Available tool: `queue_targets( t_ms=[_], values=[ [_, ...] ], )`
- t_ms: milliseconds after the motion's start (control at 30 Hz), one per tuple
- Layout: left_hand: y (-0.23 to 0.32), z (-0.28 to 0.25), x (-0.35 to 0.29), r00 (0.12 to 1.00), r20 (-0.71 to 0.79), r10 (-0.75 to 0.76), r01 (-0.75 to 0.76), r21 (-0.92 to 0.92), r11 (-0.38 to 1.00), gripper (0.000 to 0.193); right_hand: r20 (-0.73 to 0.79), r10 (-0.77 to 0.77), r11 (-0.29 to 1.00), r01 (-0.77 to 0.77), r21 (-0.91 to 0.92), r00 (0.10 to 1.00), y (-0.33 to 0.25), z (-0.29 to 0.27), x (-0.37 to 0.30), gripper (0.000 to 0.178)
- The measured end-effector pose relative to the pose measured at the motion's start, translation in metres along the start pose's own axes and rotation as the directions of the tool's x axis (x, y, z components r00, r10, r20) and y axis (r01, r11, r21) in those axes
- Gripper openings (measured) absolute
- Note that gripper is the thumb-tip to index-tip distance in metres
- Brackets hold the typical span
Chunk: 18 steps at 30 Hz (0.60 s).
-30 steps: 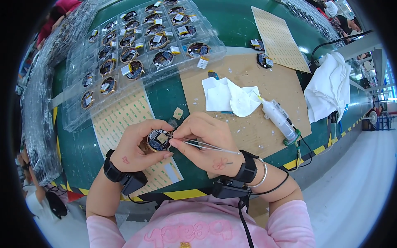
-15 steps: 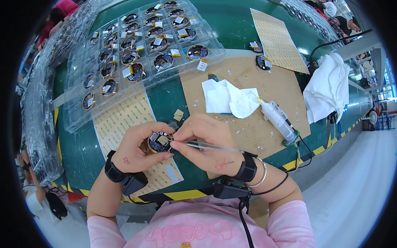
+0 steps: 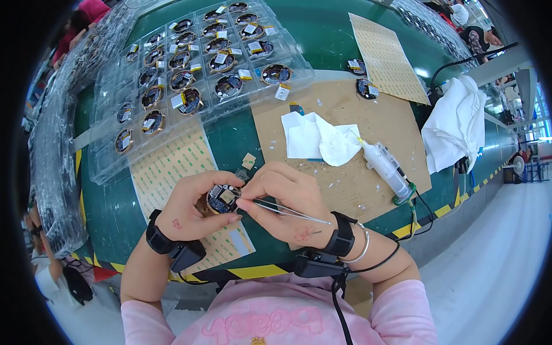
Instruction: The person uses tweezers to position a small component inside a watch casing, applies adhesive from a syringe to the assembly, and then places the watch into a plastic tray.
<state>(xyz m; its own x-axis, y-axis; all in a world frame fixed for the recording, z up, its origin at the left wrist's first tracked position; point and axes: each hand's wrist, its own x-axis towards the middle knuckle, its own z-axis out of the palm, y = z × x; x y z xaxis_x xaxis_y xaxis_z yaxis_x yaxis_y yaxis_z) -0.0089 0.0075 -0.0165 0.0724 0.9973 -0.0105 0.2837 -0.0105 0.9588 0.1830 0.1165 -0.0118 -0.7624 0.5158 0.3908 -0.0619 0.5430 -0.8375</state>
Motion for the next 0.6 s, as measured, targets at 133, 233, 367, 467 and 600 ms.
queue_targets(
  t_ms=[133,233,367,467,600],
  values=[
    [-0.001,0.0,0.0,1.0,0.004,-0.009,0.009,-0.01,1.0,0.049,0.02,0.021,0.999,-0.022,0.029,1.0,0.002,-0.002,0.0,0.015],
    [-0.003,0.001,0.0,1.0,0.004,-0.019,0.019,-0.033,0.999,0.049,0.04,0.026,0.999,-0.028,0.047,0.999,0.004,-0.002,-0.002,0.015],
    [-0.008,0.003,0.001,0.989,-0.07,0.134,-0.134,0.005,0.991,0.048,0.1,0.083,0.989,-0.094,0.113,0.992,0.002,-0.004,-0.001,0.014],
    [-0.008,0.003,0.001,0.99,-0.063,0.125,-0.124,0.012,0.992,0.047,0.1,0.165,0.953,-0.185,0.241,0.981,0.0,-0.004,-0.001,0.012],
    [0.002,-0.001,0.002,1.0,-0.01,-0.004,0.004,0.022,1.0,0.047,0.032,0.288,0.862,-0.274,0.427,0.957,0.0,-0.007,-0.002,0.01]
  ],
)
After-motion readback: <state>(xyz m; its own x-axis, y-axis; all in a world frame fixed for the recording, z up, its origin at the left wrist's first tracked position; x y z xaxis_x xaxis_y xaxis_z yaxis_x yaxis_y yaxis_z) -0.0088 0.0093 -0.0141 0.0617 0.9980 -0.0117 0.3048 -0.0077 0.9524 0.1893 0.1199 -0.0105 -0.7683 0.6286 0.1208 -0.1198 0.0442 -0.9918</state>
